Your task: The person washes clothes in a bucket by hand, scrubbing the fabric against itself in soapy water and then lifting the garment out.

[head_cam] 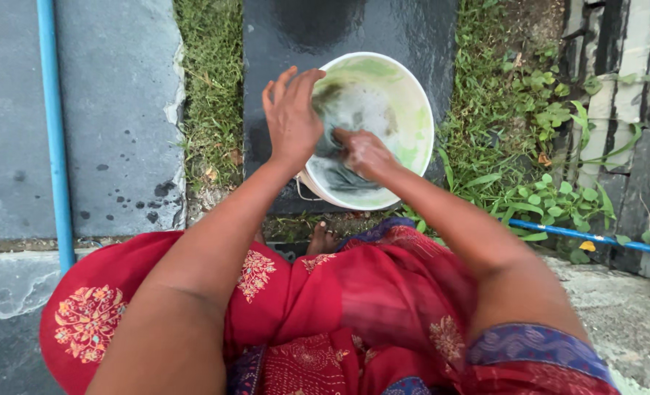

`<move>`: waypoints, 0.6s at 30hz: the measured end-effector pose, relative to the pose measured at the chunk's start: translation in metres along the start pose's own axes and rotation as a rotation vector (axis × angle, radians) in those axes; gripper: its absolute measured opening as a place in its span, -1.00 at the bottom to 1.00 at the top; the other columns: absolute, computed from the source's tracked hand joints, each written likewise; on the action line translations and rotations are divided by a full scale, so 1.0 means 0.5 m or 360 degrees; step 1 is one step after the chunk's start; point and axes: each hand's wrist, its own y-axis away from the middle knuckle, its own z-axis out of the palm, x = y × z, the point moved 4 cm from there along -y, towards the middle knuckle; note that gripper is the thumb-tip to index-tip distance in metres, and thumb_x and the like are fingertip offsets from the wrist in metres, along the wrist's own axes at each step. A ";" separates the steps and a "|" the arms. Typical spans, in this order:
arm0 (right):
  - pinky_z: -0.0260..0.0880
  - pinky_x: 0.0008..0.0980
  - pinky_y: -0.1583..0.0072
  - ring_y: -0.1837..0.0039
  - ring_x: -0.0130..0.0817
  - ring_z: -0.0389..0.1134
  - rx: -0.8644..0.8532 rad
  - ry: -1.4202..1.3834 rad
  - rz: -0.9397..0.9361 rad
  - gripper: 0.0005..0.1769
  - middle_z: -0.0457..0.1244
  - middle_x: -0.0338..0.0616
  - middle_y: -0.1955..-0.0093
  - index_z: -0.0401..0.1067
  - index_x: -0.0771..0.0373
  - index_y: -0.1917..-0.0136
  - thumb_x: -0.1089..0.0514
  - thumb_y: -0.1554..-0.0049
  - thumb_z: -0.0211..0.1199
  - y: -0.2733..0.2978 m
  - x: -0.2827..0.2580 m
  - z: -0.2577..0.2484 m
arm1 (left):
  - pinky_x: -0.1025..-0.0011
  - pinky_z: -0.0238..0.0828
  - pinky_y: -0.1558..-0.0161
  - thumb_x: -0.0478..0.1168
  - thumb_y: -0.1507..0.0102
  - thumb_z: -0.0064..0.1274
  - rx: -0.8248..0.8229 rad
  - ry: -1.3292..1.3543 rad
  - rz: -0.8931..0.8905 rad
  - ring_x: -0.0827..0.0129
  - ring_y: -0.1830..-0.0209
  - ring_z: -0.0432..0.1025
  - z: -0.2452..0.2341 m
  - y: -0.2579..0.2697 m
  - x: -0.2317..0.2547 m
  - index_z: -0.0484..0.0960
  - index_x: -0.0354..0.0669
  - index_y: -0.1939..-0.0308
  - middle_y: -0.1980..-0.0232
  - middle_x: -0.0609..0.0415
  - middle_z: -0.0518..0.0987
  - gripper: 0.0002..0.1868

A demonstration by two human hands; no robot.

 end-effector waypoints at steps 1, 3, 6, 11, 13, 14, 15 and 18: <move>0.39 0.01 0.13 0.20 0.14 0.40 -0.0009 0.0000 -0.0001 -0.69 0.31 0.15 0.30 0.35 0.26 -0.05 0.32 0.01 0.15 0.022 -0.002 -0.013 | -0.02 -0.03 -0.44 -0.53 -0.11 -0.01 -0.0001 0.0001 -0.0009 0.12 -0.46 0.27 0.000 0.001 -0.001 0.52 -0.01 -0.22 -0.26 0.13 0.59 -0.39; 0.37 0.06 0.11 0.17 0.17 0.39 -0.0040 0.0038 -0.0047 -0.76 0.30 0.13 0.32 0.33 0.26 0.00 0.34 -0.02 0.15 0.056 -0.011 -0.029 | -0.02 -0.03 -0.44 -0.52 -0.11 0.00 -0.0019 0.0016 -0.0001 0.11 -0.46 0.26 -0.002 0.000 -0.001 0.52 -0.01 -0.22 -0.26 0.14 0.58 -0.40; 0.40 0.05 0.07 0.18 0.14 0.41 -0.0448 0.0143 0.0150 -0.72 0.28 0.17 0.32 0.31 0.25 -0.06 0.32 -0.03 0.11 0.083 -0.020 -0.025 | -0.02 -0.03 -0.44 -0.54 -0.09 -0.03 -0.0023 -0.0004 0.0003 0.10 -0.46 0.26 -0.004 0.000 0.001 0.52 -0.01 -0.22 -0.27 0.13 0.58 -0.37; 0.35 0.10 -0.14 -0.13 0.24 0.35 -0.0394 -0.0131 0.0016 -0.45 0.27 0.23 -0.08 0.33 0.21 -0.22 0.28 0.06 0.36 0.080 -0.045 -0.026 | -0.05 -0.03 -0.45 -0.55 -0.11 -0.05 -0.0022 -0.0018 -0.0008 0.11 -0.46 0.26 0.001 0.001 0.001 0.51 -0.01 -0.23 -0.28 0.13 0.57 -0.37; 0.33 0.08 -0.21 -0.24 0.27 0.30 -0.0440 -0.0225 0.0050 -0.20 0.21 0.25 -0.27 0.31 0.16 -0.31 0.26 0.20 0.48 0.070 -0.032 -0.006 | -0.05 -0.03 -0.45 -0.55 -0.12 -0.05 -0.0024 -0.0012 -0.0026 0.11 -0.46 0.26 0.006 0.005 0.000 0.51 -0.01 -0.25 -0.28 0.12 0.57 -0.37; 0.30 0.02 -0.30 -0.32 0.25 0.26 -0.0568 -0.0154 0.0167 -0.11 0.09 0.23 -0.42 0.20 0.12 -0.44 0.32 0.14 0.43 0.057 -0.017 0.021 | -0.05 -0.03 -0.45 -0.56 -0.13 -0.05 -0.0033 0.0019 -0.0038 0.10 -0.47 0.25 0.007 0.005 -0.003 0.50 -0.02 -0.26 -0.30 0.12 0.56 -0.37; 0.27 -0.05 -0.38 -0.41 0.24 0.22 -0.0696 -0.0081 0.0283 -0.02 -0.03 0.21 -0.57 0.10 0.08 -0.56 0.39 0.07 0.37 0.045 0.002 0.052 | -0.05 -0.03 -0.45 -0.56 -0.15 -0.05 -0.0042 0.0050 -0.0050 0.08 -0.48 0.25 0.008 0.007 -0.005 0.50 -0.02 -0.26 -0.31 0.11 0.56 -0.38; 0.19 -0.10 -0.40 -0.48 0.20 0.11 -0.0873 0.0259 0.0302 0.14 -0.28 0.37 -0.61 -0.14 0.14 -0.63 0.45 0.08 0.35 0.000 0.060 0.177 | -0.07 -0.05 -0.46 -0.59 -0.14 -0.08 -0.0081 0.0025 -0.0082 0.09 -0.48 0.24 0.012 0.007 -0.004 0.50 -0.01 -0.25 -0.30 0.12 0.56 -0.37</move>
